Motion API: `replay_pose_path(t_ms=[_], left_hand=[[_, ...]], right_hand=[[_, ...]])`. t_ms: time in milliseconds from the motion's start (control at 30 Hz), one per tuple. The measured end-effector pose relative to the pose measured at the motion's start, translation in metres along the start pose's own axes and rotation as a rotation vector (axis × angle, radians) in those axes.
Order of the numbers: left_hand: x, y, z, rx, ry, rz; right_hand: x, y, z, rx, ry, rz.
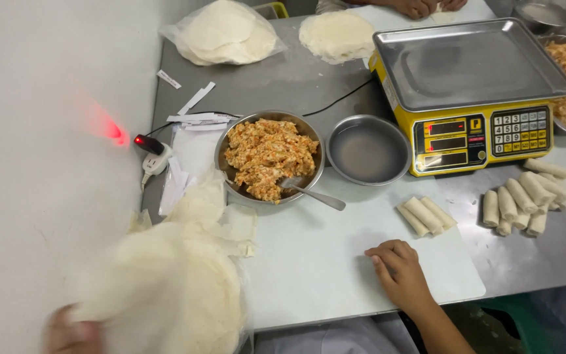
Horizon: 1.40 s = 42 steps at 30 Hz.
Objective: Preparing spring rolls by placing filling on wrappers and rolling them up on a production table.
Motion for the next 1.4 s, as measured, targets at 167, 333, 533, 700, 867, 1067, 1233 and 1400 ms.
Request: replay_pose_path(t_ms=[167,333,533,700,867,1067,1233,1400], left_hand=[[0.334,0.12,0.05,-0.574,-0.264,-0.123],[0.464,0.155,0.083,-0.874,0.046,0.609],[0.482,0.142,0.093,-1.015,-0.06,0.54],[0.48,0.135,0.079,-0.919,0.182,0.695],[0.466,0.049,0.092,-0.869,0.459,0.777],[0.466,0.065,0.109,-0.967,0.338,0.625],[0.455,0.022,0.153,-1.039,0.129,0.369],[0.475,0.016,0.191,-0.685,0.228,0.495]], right_hand=[[0.0,-0.047,0.037,0.187,-0.237,-0.776],[0.026,-0.028,0.084,0.601,-0.496,-1.565],[0.002,-0.013,0.065,0.612,-0.353,-1.413],[-0.036,-0.023,0.006,0.424,-0.206,-0.923],[-0.034,-0.025,0.011,-0.023,0.093,-0.062],[0.004,-0.077,0.075,-0.527,-0.301,0.193],[-0.014,-0.074,0.068,-0.449,-0.054,0.086],[-0.013,-0.079,0.063,-0.166,-0.164,-0.292]])
Point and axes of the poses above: each hand's wrist, its own z-axis away from the middle knuckle, its own x-axis out of the palm, y = z × x, the point moved 7 cm from there along -z, towards the middle knuckle, and after that the axes turned 13 degrees about z, right-handed, at the moved point
